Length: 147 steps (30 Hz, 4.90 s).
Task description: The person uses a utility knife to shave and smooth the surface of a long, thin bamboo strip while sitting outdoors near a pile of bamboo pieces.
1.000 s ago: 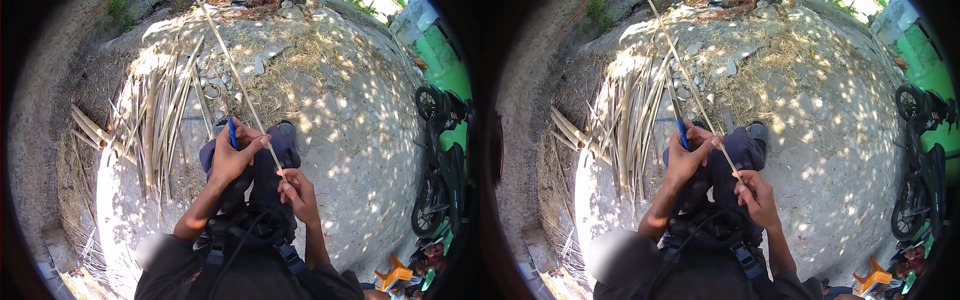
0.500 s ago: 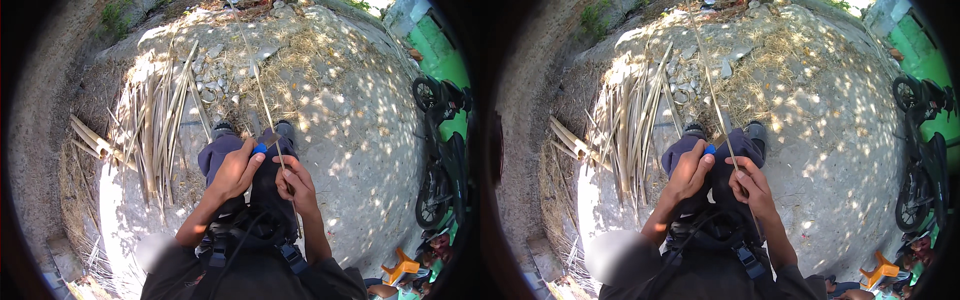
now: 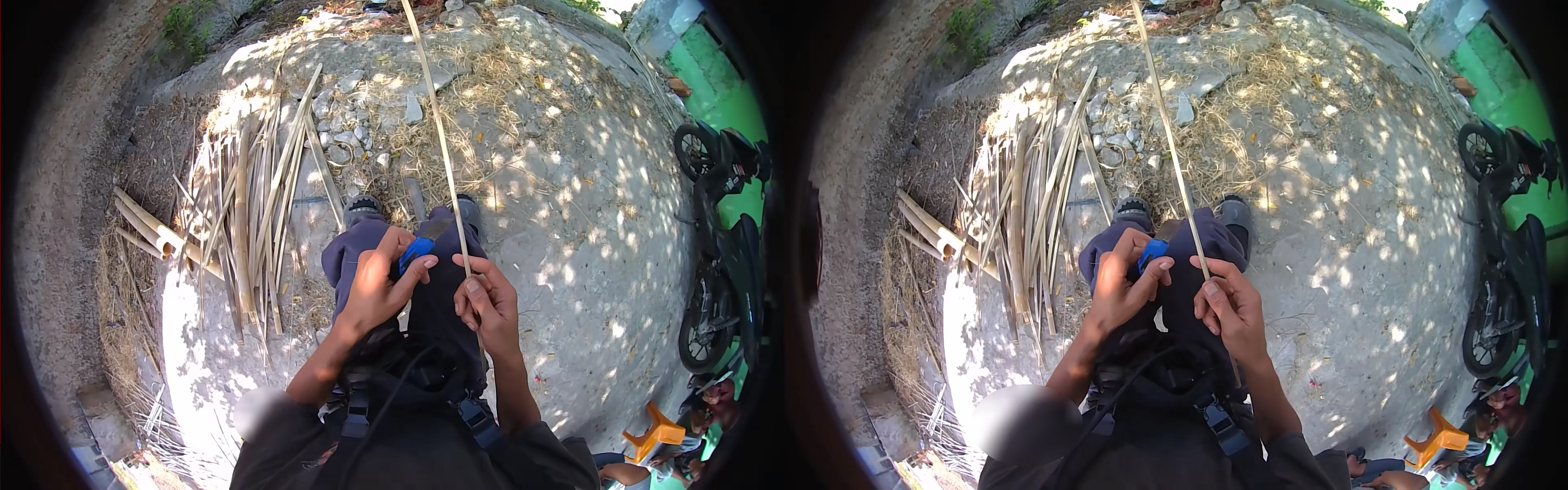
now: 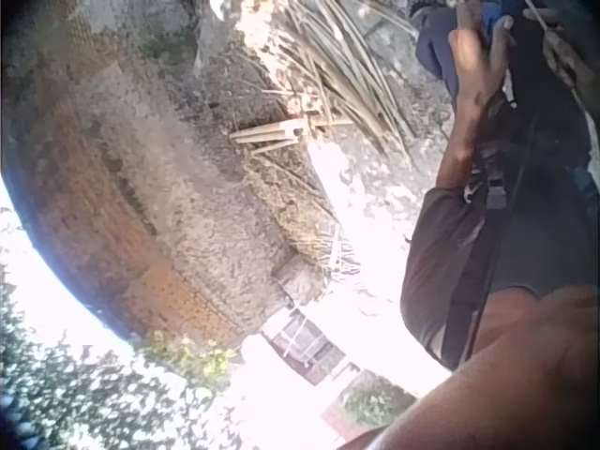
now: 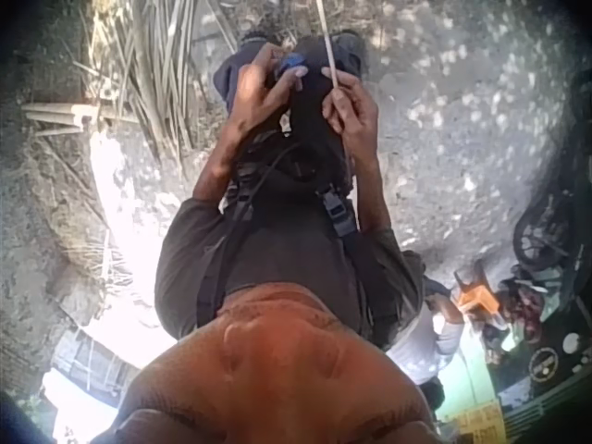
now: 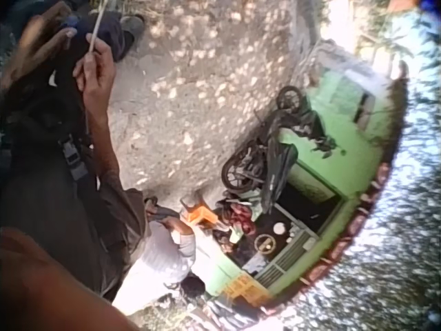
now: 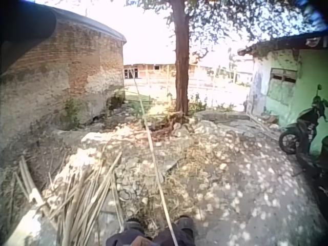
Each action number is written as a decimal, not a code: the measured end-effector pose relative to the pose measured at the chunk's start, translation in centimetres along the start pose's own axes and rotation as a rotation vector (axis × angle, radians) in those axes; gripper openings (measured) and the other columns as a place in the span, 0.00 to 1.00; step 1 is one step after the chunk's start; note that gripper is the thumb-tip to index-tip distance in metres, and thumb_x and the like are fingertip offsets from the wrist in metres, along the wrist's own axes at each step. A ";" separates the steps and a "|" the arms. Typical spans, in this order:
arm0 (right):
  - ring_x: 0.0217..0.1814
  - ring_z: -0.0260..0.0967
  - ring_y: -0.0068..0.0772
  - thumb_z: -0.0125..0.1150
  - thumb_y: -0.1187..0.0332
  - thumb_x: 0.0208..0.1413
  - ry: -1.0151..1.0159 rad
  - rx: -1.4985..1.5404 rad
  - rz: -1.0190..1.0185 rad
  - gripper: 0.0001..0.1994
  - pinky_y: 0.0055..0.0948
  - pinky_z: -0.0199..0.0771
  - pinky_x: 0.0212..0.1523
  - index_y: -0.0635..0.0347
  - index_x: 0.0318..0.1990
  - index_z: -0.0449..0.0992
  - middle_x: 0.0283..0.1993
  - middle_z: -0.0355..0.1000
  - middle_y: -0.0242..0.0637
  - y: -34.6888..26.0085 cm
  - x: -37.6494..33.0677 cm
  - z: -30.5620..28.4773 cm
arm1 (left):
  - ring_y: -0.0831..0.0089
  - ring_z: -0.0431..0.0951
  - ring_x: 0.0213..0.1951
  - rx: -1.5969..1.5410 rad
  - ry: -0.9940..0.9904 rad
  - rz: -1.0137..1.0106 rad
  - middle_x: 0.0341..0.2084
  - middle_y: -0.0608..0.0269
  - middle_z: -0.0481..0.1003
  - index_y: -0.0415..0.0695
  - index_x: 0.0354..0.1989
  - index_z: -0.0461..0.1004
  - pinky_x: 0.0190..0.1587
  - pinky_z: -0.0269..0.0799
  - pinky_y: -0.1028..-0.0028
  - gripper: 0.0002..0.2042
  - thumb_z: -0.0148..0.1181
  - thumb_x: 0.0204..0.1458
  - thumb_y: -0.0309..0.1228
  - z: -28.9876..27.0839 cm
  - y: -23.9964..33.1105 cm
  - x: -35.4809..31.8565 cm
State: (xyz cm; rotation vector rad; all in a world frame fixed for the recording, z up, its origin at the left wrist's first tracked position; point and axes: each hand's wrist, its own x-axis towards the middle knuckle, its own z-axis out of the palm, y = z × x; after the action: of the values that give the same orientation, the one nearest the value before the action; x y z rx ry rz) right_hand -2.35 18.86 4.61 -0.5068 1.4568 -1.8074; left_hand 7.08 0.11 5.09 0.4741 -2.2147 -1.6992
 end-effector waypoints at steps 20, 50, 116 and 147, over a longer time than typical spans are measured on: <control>0.23 0.48 0.13 0.43 0.71 0.76 -0.102 0.275 0.091 0.26 0.17 0.48 0.22 0.58 0.79 0.59 0.26 0.57 0.24 -1.0 -1.1 0.7 | 0.50 0.84 0.34 0.441 0.126 0.386 0.34 0.49 0.82 0.39 0.53 0.75 0.37 0.79 0.60 0.15 0.65 0.64 0.36 -0.7 -0.6 0.2; 0.24 0.52 0.12 0.47 0.74 0.74 0.011 -0.309 -0.066 0.25 0.18 0.55 0.25 0.56 0.77 0.65 0.24 0.58 0.22 0.3 -3.2 -0.7 | 0.55 0.81 0.23 0.484 0.222 0.356 0.22 0.55 0.80 0.45 0.48 0.78 0.26 0.72 0.63 0.14 0.69 0.61 0.40 -0.4 -2.5 1.4; 0.25 0.47 0.07 0.48 0.76 0.74 0.060 0.158 0.036 0.24 0.14 0.47 0.24 0.60 0.75 0.68 0.31 0.59 0.20 -0.5 -0.9 0.8 | 0.53 0.86 0.33 0.456 0.090 0.393 0.35 0.51 0.84 0.39 0.49 0.78 0.35 0.80 0.65 0.15 0.71 0.58 0.34 -0.8 -2.0 1.1; 0.23 0.48 0.08 0.48 0.77 0.73 0.086 0.242 0.223 0.24 0.14 0.48 0.22 0.63 0.74 0.68 0.30 0.60 0.22 -0.6 -6.8 -0.5 | 0.58 0.82 0.23 0.487 0.387 0.306 0.28 0.54 0.82 0.42 0.47 0.79 0.26 0.73 0.65 0.11 0.65 0.65 0.36 -1.7 -2.3 3.3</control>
State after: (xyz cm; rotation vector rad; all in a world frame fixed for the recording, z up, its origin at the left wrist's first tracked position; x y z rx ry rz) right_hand 1.50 24.36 6.08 -0.1401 1.2721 -1.8108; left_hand 5.06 -3.35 3.45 0.4917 -2.2468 -0.8291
